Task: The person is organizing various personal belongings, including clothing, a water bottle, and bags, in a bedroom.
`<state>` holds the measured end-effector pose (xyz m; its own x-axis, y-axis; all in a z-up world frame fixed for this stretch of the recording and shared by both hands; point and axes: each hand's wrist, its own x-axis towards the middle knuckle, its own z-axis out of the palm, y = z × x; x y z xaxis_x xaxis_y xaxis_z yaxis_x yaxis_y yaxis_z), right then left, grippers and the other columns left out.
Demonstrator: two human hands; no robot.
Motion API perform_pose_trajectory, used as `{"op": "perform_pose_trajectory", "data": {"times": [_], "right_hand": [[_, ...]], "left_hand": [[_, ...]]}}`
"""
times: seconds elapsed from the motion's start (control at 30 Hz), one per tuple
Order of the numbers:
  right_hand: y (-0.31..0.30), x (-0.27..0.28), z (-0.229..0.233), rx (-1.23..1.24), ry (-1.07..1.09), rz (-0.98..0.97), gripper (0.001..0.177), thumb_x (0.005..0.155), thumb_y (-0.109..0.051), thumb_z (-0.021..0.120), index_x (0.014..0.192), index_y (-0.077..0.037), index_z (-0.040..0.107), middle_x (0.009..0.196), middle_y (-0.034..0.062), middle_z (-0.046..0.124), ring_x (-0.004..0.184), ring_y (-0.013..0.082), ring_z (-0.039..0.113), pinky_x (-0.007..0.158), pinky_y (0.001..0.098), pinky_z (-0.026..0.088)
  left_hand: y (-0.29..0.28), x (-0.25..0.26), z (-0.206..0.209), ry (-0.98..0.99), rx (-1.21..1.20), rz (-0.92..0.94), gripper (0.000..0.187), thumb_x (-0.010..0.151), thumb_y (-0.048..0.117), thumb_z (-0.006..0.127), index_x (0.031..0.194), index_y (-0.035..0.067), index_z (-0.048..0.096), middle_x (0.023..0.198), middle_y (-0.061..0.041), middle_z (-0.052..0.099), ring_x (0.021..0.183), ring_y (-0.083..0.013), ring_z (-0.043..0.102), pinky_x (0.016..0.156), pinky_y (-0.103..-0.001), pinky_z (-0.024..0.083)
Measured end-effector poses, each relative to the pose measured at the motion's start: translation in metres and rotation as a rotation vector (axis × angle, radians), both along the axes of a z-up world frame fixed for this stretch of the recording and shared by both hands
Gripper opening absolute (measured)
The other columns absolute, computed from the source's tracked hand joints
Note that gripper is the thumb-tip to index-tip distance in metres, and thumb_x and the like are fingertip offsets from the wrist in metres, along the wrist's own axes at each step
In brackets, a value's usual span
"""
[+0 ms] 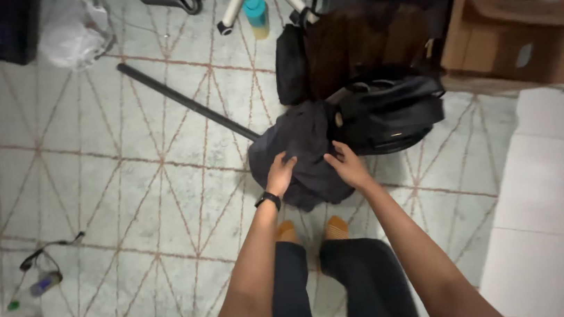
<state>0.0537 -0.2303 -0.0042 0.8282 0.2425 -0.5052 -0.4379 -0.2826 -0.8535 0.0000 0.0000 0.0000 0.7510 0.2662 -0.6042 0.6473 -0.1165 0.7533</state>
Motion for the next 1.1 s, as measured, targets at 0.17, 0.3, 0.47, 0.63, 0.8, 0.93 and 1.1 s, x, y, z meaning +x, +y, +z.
{"op": "perform_pose_trajectory", "data": {"times": [0.17,0.3,0.47,0.63,0.8,0.93,1.1], "right_hand": [[0.009,0.001,-0.105,-0.008,-0.035,0.022,0.08,0.09,-0.03,0.078,0.154,-0.004,0.038,0.151,0.0231,0.048,0.133,0.0333,0.056,0.106,0.0406,0.05],[0.038,0.029,-0.083,-0.126,0.227,0.068,0.099,0.083,-0.031,0.079,0.165,-0.015,0.025,0.132,0.0252,0.066,0.109,0.0354,0.067,0.083,0.0434,0.055],[0.048,0.036,-0.157,-0.044,0.254,-0.127,0.105,0.077,-0.019,0.083,0.158,-0.018,0.017,0.133,0.0084,0.055,0.109,0.0247,0.064,0.076,0.043,0.06],[0.052,0.036,-0.196,-0.225,-0.04,-0.177,0.071,0.077,-0.02,0.092,0.136,-0.003,0.057,0.118,0.0117,0.073,0.105,0.0214,0.069,0.091,0.0363,0.054],[0.06,0.043,-0.107,-0.127,-0.014,-0.138,0.035,0.089,-0.027,0.076,0.111,0.0,0.072,0.1,0.0067,0.077,0.091,0.0167,0.07,0.082,0.0339,0.054],[0.067,0.03,0.03,0.097,0.053,-0.183,0.029,0.096,-0.027,0.071,0.109,-0.001,0.075,0.097,0.0038,0.076,0.086,0.0113,0.066,0.079,0.0294,0.053],[0.052,-0.009,0.178,0.281,-0.019,-0.139,0.022,0.096,-0.021,0.071,0.102,0.0,0.072,0.093,-0.0012,0.071,0.085,0.0052,0.062,0.077,0.0239,0.052]], "left_hand": [[0.011,0.016,-0.145,-0.021,0.028,-0.001,0.069,0.097,0.05,0.066,0.143,0.001,0.053,0.139,-0.022,0.063,0.132,-0.0321,0.058,0.108,-0.039,0.044],[0.018,0.052,-0.111,0.234,-0.259,0.145,0.074,0.088,0.059,0.057,0.148,0.016,0.049,0.144,-0.011,0.06,0.127,-0.0346,0.056,0.093,-0.052,0.049],[0.017,0.057,-0.169,0.224,-0.294,0.143,0.077,0.088,0.064,0.056,0.153,0.024,0.044,0.149,-0.005,0.054,0.126,-0.0316,0.054,0.093,-0.053,0.048],[0.018,0.049,-0.169,0.256,-0.334,0.138,0.077,0.088,0.066,0.055,0.153,0.026,0.042,0.155,-0.003,0.049,0.13,-0.0342,0.053,0.096,-0.055,0.046],[0.019,0.032,-0.132,0.166,-0.461,0.182,0.077,0.088,0.061,0.058,0.155,0.028,0.04,0.159,-0.004,0.044,0.135,-0.0401,0.051,0.104,-0.059,0.041],[0.016,0.026,-0.034,0.197,-0.507,0.212,0.076,0.091,0.059,0.059,0.156,0.027,0.037,0.16,-0.003,0.042,0.138,-0.0394,0.044,0.105,-0.063,0.04],[0.008,0.0,-0.017,-0.275,-0.274,0.113,0.057,0.106,0.049,0.058,0.149,0.013,0.057,0.152,-0.02,0.061,0.14,-0.035,0.055,0.117,-0.041,0.04]]}}
